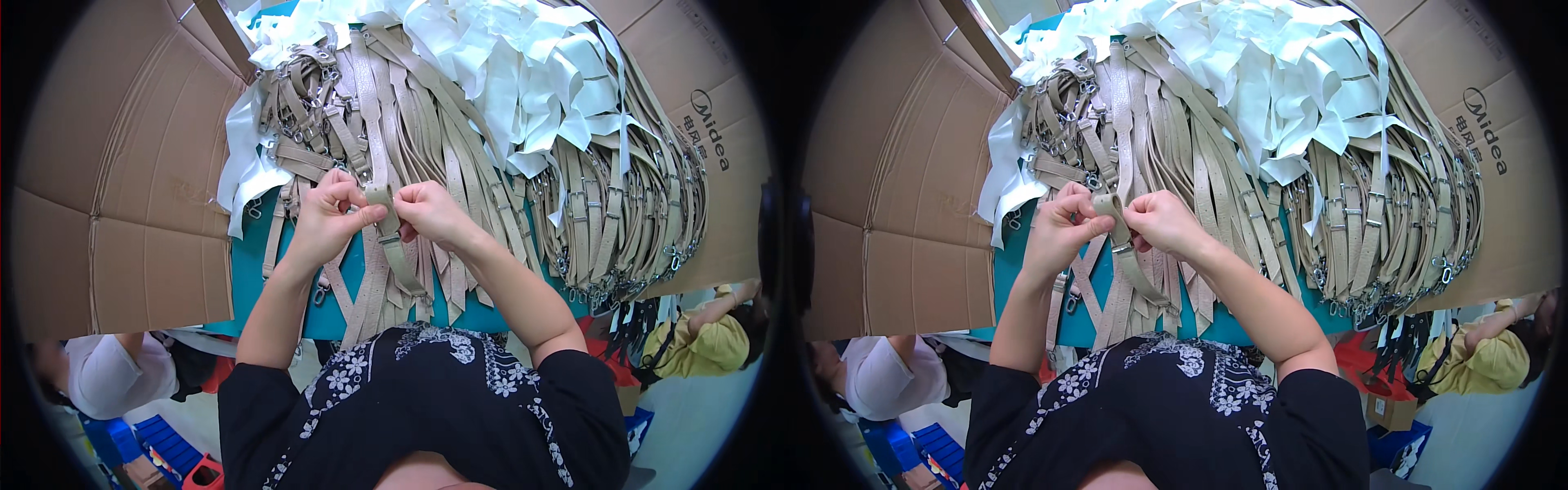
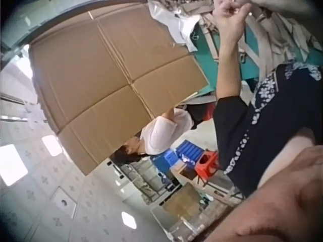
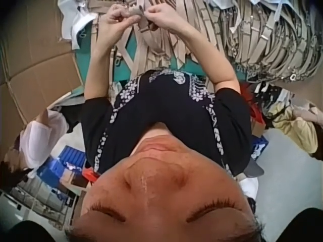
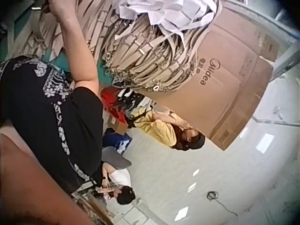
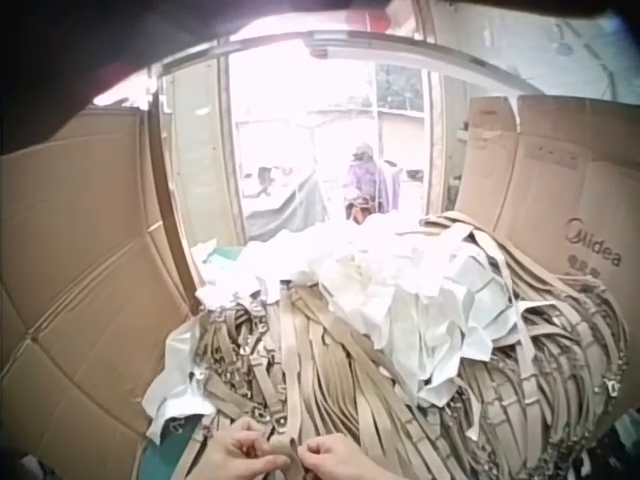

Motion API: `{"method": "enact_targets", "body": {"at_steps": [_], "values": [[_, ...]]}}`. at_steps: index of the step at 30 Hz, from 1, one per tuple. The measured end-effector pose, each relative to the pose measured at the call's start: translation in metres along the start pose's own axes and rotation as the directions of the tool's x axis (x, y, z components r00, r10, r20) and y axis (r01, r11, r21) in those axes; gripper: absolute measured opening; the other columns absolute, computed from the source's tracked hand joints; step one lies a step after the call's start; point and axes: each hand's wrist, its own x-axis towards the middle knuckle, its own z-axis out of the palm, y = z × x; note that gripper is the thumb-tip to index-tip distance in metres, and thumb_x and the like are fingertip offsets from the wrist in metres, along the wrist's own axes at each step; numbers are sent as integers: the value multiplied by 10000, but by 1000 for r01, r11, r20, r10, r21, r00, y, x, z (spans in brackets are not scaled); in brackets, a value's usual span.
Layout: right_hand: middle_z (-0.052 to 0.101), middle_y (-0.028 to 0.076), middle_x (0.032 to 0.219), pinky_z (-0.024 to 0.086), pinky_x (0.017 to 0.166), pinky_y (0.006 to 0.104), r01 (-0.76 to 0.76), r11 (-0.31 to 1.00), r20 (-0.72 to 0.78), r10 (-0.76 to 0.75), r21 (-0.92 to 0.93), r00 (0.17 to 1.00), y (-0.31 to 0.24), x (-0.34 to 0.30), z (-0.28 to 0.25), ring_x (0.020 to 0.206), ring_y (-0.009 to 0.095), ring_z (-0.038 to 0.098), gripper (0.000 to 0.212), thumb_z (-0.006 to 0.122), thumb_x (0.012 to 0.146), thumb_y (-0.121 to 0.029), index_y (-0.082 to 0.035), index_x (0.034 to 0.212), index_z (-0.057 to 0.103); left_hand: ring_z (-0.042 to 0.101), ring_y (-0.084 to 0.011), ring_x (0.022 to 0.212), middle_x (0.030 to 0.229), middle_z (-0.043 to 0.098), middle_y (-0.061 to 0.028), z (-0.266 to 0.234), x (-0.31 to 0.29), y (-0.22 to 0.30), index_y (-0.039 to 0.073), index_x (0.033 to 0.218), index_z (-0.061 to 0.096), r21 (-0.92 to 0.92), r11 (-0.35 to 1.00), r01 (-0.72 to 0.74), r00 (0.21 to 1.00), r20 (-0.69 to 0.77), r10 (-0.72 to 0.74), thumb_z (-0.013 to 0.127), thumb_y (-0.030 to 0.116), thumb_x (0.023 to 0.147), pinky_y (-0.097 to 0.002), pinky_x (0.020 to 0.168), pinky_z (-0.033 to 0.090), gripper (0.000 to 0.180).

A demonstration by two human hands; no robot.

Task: Rolling and organizing long belt straps in a factory workstation.

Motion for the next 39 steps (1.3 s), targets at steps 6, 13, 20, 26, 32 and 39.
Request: {"method": "enact_targets", "body": {"at_steps": [6, 13, 20, 26, 32, 39], "values": [[567, 22, 621, 451, 465, 221, -14, 995, -72, 21, 94, 997, 10, 6, 0, 497, 89, 538, 217, 525, 863, -178, -29, 725, 601, 439, -95, 659, 736, 450, 1, 14, -10, -14, 40, 674, 591, -27, 982, 186, 965, 193, -178, 757, 95, 652, -230, 604, 355, 176], [579, 26, 619, 403, 437, 217, 33, 956, -248, 43, 293, 968, 36, 10, -10, 494, 83, 529, 239, 636, 814, -237, -33, 692, 605, 543, -261, 572, 697, 537, -93, 53, -42, -22, 50, 725, 566, 505, 861, -53, 992, -74, 104, 703, 244, 715, -353, 505, 419, 238], [588, 22, 633, 400, 435, 210, -42, 949, -243, 123, 314, 962, 53, 5, -11, 481, 91, 531, 214, 616, 828, -218, -62, 685, 584, 544, -246, 537, 637, 539, -93, 72, -57, -37, 31, 696, 544, 514, 856, -46, 999, 11, 47, 632, 223, 784, -348, 480, 412, 229], [617, 46, 692, 443, 486, 234, -97, 922, -121, 153, 375, 981, 44, 16, -31, 577, 123, 591, 175, 561, 855, -196, -54, 757, 589, 517, -67, 505, 533, 530, -13, 86, -69, -27, 16, 677, 547, -75, 820, 567, 739, 486, -466, 573, 273, 852, -238, 457, 392, 312], [633, 109, 763, 471, 575, 359, -2, 938, -349, -127, -346, 929, 1, 25, -107, 646, 226, 626, 218, 482, 899, -261, -58, 898, 562, 505, -55, 535, 589, 541, 4, 101, -27, -16, 44, 751, 600, -173, 831, 529, 737, 580, -348, 516, 257, 896, -212, 484, 382, 271], [576, 142, 826, 459, 597, 451, -291, 84, -294, -481, -953, 826, -26, -21, -143, 669, 343, 591, 339, 503, 849, -332, -185, 1155, 491, 610, -194, 614, 730, 622, -97, 50, 189, -149, -25, 892, 582, 358, 921, 155, 837, -543, 71, 544, 380, 840, -302, 562, 477, 410]]}}
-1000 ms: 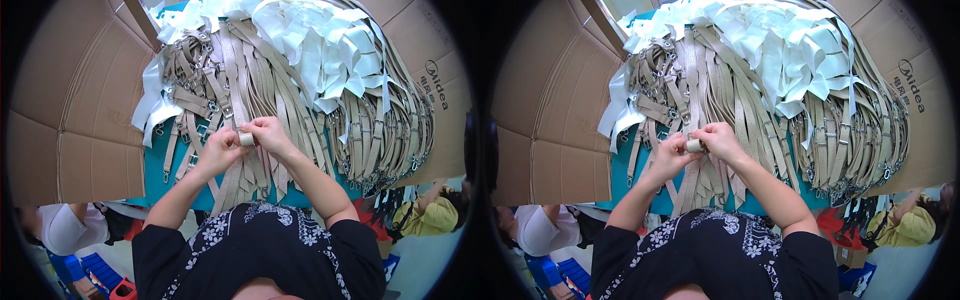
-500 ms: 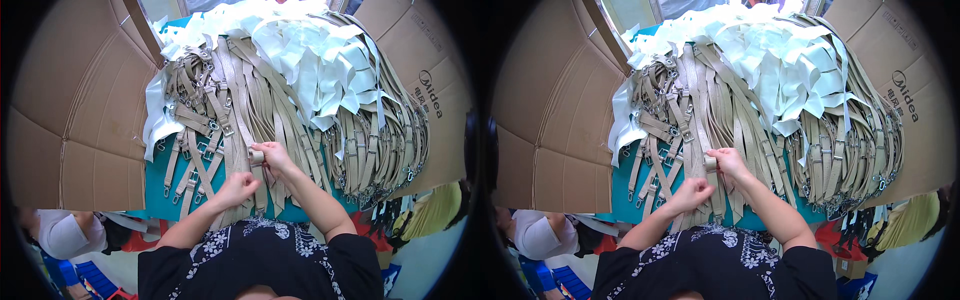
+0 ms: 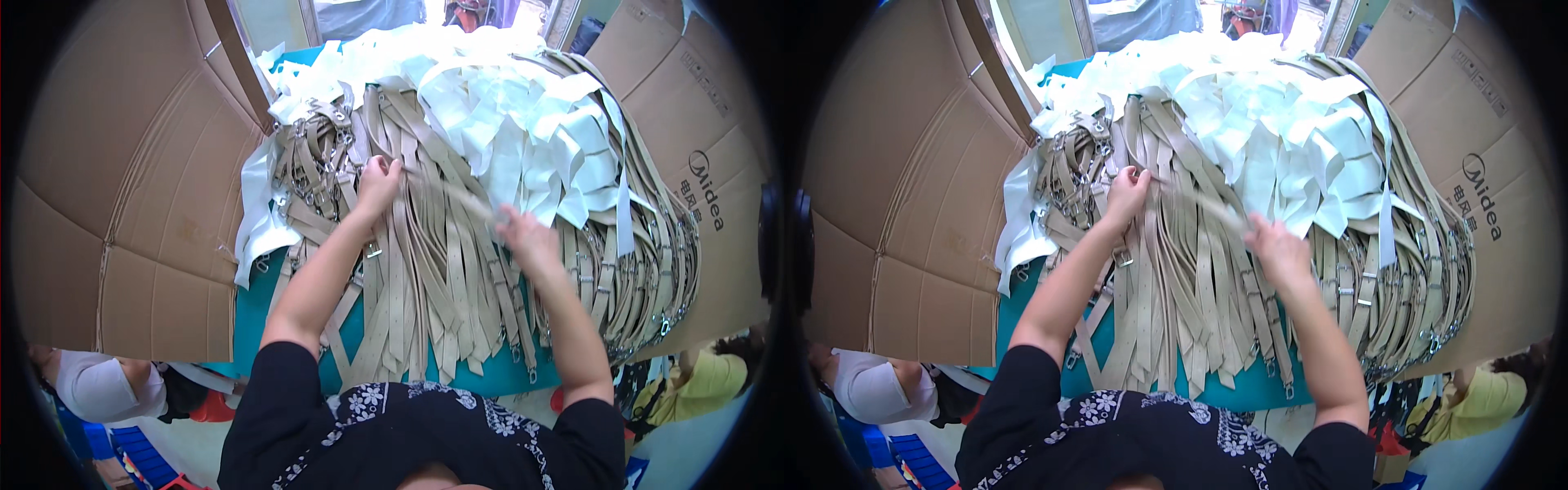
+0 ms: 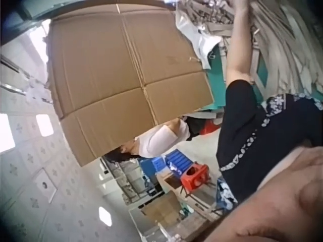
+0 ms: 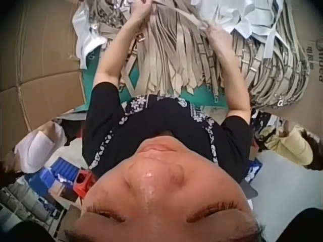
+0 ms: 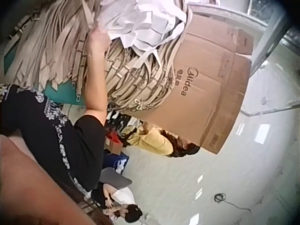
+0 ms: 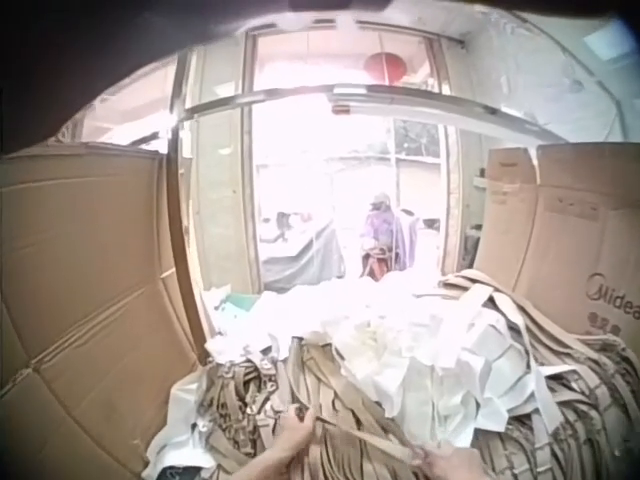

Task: Rolling and organizing long belt straps in a factory workstation.

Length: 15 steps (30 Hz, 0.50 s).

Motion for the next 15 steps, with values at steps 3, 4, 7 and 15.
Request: {"method": "enact_targets", "body": {"at_steps": [3, 4, 7, 15], "values": [[545, 92, 826, 470, 558, 408, 40, 998, 38, -42, 44, 998, -4, -28, 10, 633, 296, 591, 325, 544, 828, -244, -223, 1151, 517, 560, -362, 996, 1040, 579, -259, 24, 67, -3, -53, 953, 600, 248, 898, 364, 785, 436, -439, 583, 423, 749, -396, 849, 441, 518], [546, 83, 825, 471, 551, 395, 49, 997, 26, -51, 56, 998, -5, -34, 11, 629, 288, 591, 322, 547, 826, -209, -229, 1147, 526, 568, -364, 978, 1026, 590, -248, 33, 82, -2, -47, 955, 607, 279, 903, 328, 827, 377, -417, 586, 407, 746, -394, 838, 447, 500], [540, 71, 845, 471, 556, 386, 12, 983, -62, -1, 185, 998, -13, -45, 14, 629, 290, 584, 281, 540, 827, -160, -196, 1105, 559, 610, -347, 868, 995, 613, -218, 51, 120, 6, -19, 991, 613, 217, 963, 157, 941, 264, -213, 575, 354, 761, -395, 760, 480, 441], [514, 139, 1005, 463, 684, 397, -151, 986, -50, 155, 65, 987, 0, -31, 24, 856, 305, 555, 284, 608, 773, -176, -81, 1040, 586, 613, -290, 886, 1030, 618, -148, 107, 165, 5, 10, 947, 629, 415, 885, -211, 932, 357, 55, 486, 232, 830, -360, 795, 485, 288]]}}
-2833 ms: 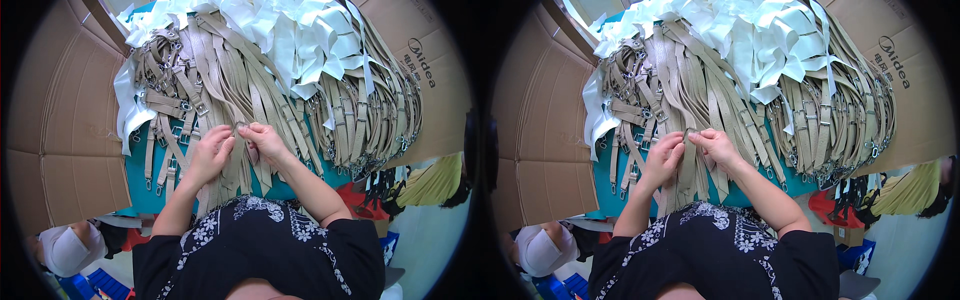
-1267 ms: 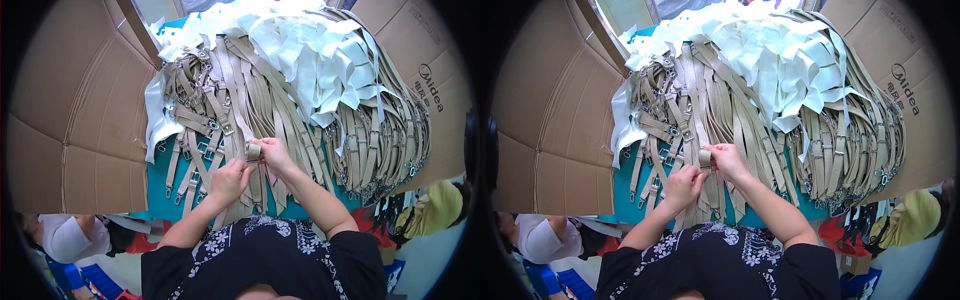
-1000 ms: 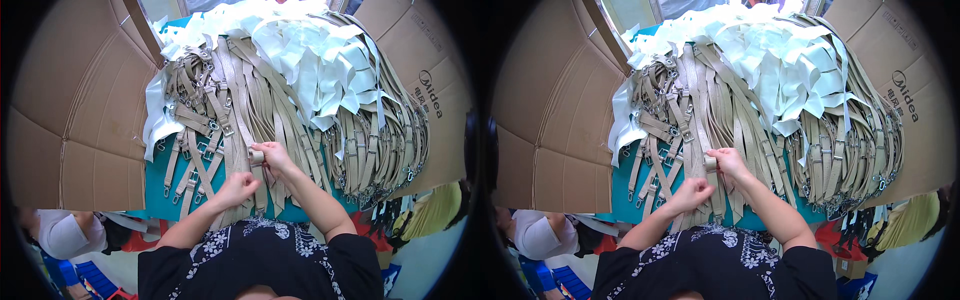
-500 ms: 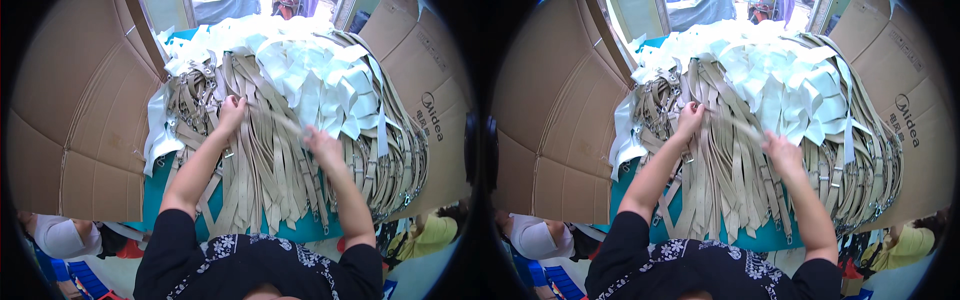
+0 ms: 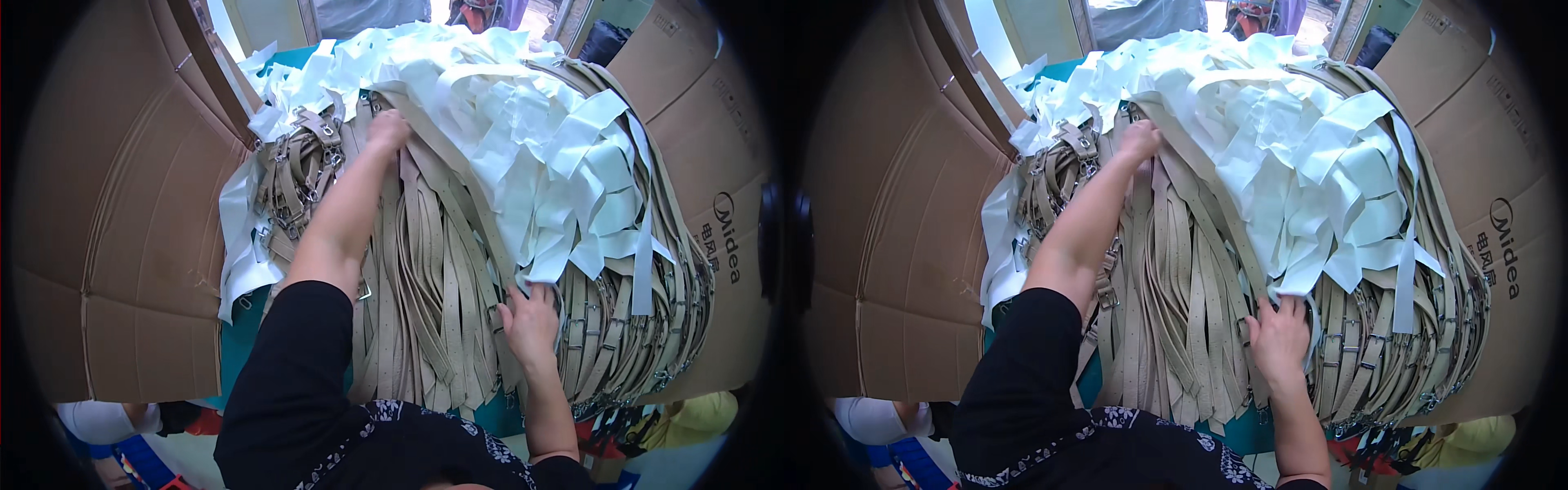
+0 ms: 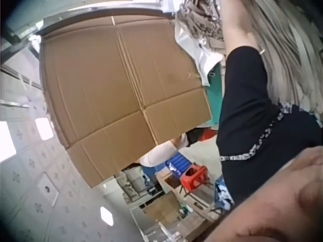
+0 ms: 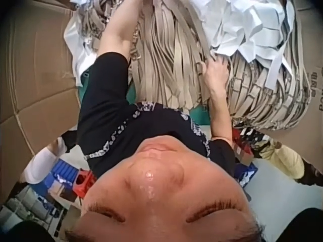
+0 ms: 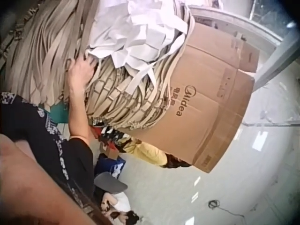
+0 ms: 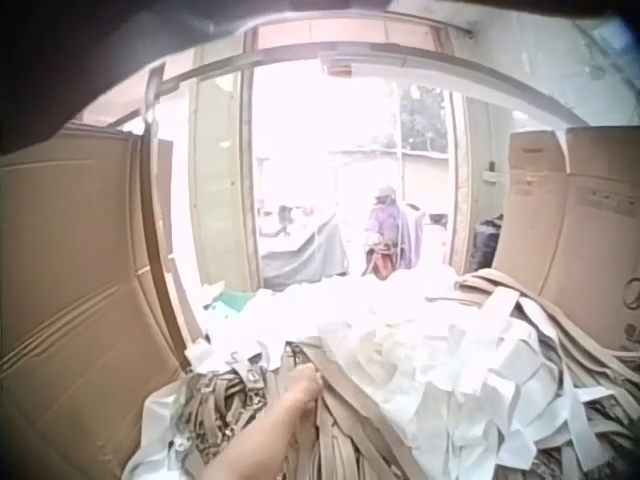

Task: Rolling and organizing long belt straps in a factory workstation.

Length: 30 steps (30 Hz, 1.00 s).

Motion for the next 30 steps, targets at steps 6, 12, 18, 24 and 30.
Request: {"method": "enact_targets", "body": {"at_steps": [6, 12, 18, 24, 30], "values": [[554, 135, 1029, 452, 797, 379, 405, 825, -170, -367, 394, 914, -60, 30, 20, 901, 306, 560, 288, 605, 761, -132, -47, 1034, 579, 582, -280, 992, 1070, 608, -137, -39, -37, -37, 16, 1012, 628, 339, 939, 54, 910, 370, -186, 559, 358, 797, -362, 830, 474, 410], [495, 189, 1131, 443, 853, 370, 508, 758, -177, -480, 409, 859, -144, 72, 94, 1003, 335, 518, 403, 559, 798, -145, 20, 1153, 463, 631, -203, 792, 744, 618, -172, -54, -63, -33, -57, 813, 609, -117, 904, 411, 796, 529, -293, 687, 298, 745, -308, 586, 515, 370], [474, 185, 1137, 450, 831, 369, 277, 891, -4, -296, 359, 955, -129, 83, 95, 983, 340, 523, 488, 579, 760, -138, 17, 1194, 418, 588, -152, 647, 831, 600, -91, -41, -86, -84, -58, 959, 540, -696, 342, 631, 775, 558, -296, 730, 86, 716, -247, 535, 505, 340], [452, 178, 1203, 414, 889, 361, 213, 820, -78, -203, 531, 976, -111, 98, 90, 1037, 324, 511, 452, 622, 766, -239, -1, 1132, 505, 557, -93, 611, 790, 586, -52, -82, -105, -78, 23, 958, 547, -743, 6, 669, 743, 669, -16, 581, 142, 852, -202, 487, 463, 164], [569, 133, 1007, 440, 818, 328, -95, 376, 192, -230, 922, 954, -140, 78, 61, 929, 260, 562, 364, 593, 825, -308, 4, 1010, 565, 488, -97, 559, 749, 539, -18, -57, -114, -48, 60, 952, 528, -689, 159, 708, 707, 691, -151, 620, 136, 824, -201, 442, 424, 174]]}}
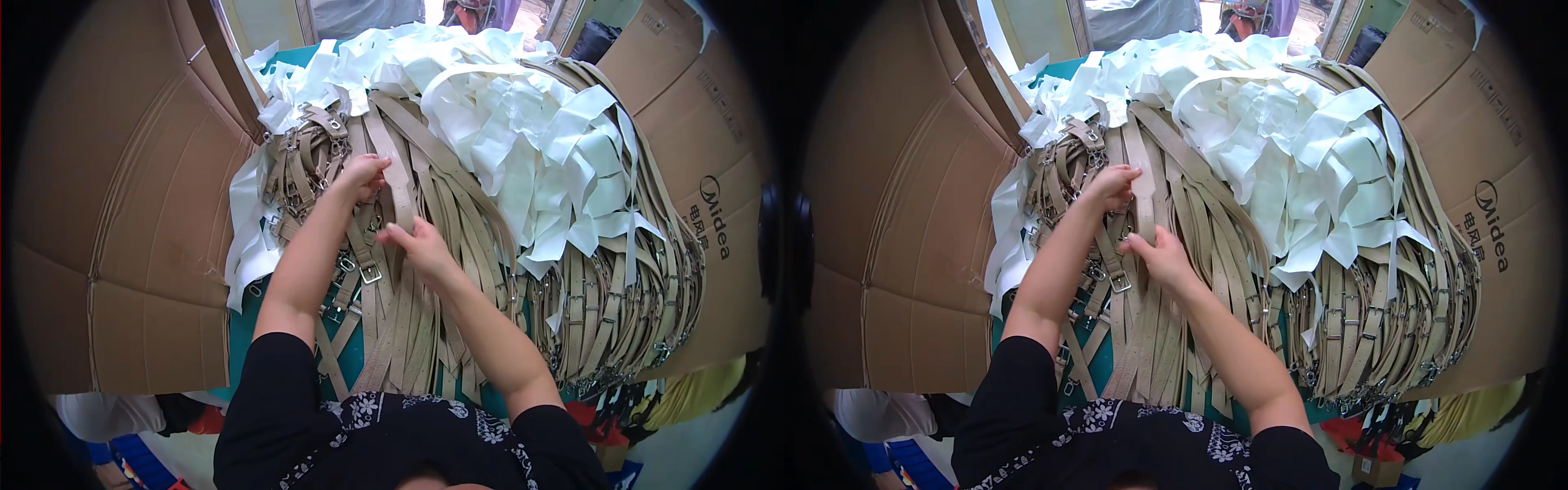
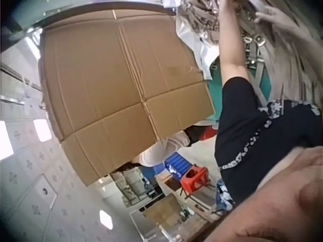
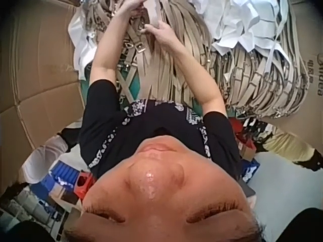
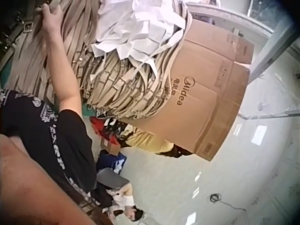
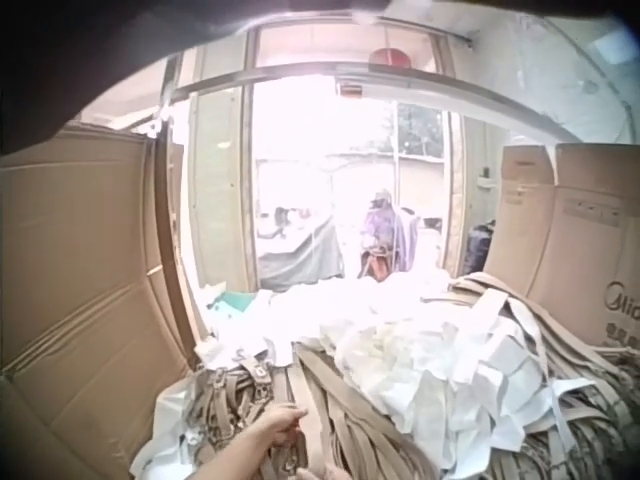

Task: Rolling and organizing long belt straps in a factory workstation.

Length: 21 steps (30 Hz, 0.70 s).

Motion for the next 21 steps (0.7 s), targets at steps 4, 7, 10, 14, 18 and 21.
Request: {"method": "enact_targets", "body": {"at_steps": [4, 7, 10, 14, 18, 21], "values": [[595, 42, 779, 495, 679, 323, -403, 645, 264, 306, 649, 915, -19, -52, -8, 754, 170, 607, 178, 494, 906, -200, -50, 990, 538, 505, -122, 554, 719, 539, -24, 7, 23, -27, 38, 914, 535, 107, 994, -16, 996, -82, 25, 634, 128, 814, -232, 428, 443, 168], [592, 29, 770, 501, 689, 315, -526, 506, 378, 371, 684, 848, -16, -83, -30, 720, 155, 603, 179, 479, 911, -185, -43, 1007, 531, 522, -138, 513, 704, 547, -46, 17, 28, -27, 2, 934, 536, 242, 969, -57, 992, -95, 82, 637, 125, 806, -246, 411, 453, 204], [549, -20, 705, 503, 667, 306, -539, 178, 527, 111, 823, 842, -8, -97, -58, 636, 129, 574, 273, 398, 944, -256, -54, 1105, 486, 558, -178, 466, 750, 593, -107, 17, 35, -28, -49, 975, 546, 352, 919, -179, 935, -229, 270, 655, 119, 774, -283, 389, 455, 283], [495, -27, 647, 458, 566, 268, -425, 271, 426, 56, 864, 903, -39, -102, -74, 546, 105, 500, 339, 299, 963, -363, -97, 1061, 486, 638, -214, 618, 696, 644, -141, -19, 26, 3, -18, 819, 642, 748, 650, -133, 906, -175, 386, 587, 314, 823, -358, 634, 496, 336], [535, -15, 685, 441, 563, 236, -401, 670, 260, 306, 625, 916, -22, -120, -80, 591, 93, 521, 294, 449, 921, -333, -64, 1008, 530, 636, -253, 718, 709, 641, -157, -38, -19, 30, -11, 764, 654, 952, 266, -148, 895, 15, 446, 596, 389, 793, -364, 700, 482, 406], [599, 26, 788, 471, 655, 244, -395, 879, 191, 353, 267, 916, 15, -142, -65, 705, 104, 575, 248, 558, 873, -210, -10, 1019, 542, 635, -252, 796, 825, 652, -148, -26, -51, 22, 2, 774, 663, 998, -20, -55, 957, 59, 283, 652, 520, 694, -350, 713, 489, 524]]}}
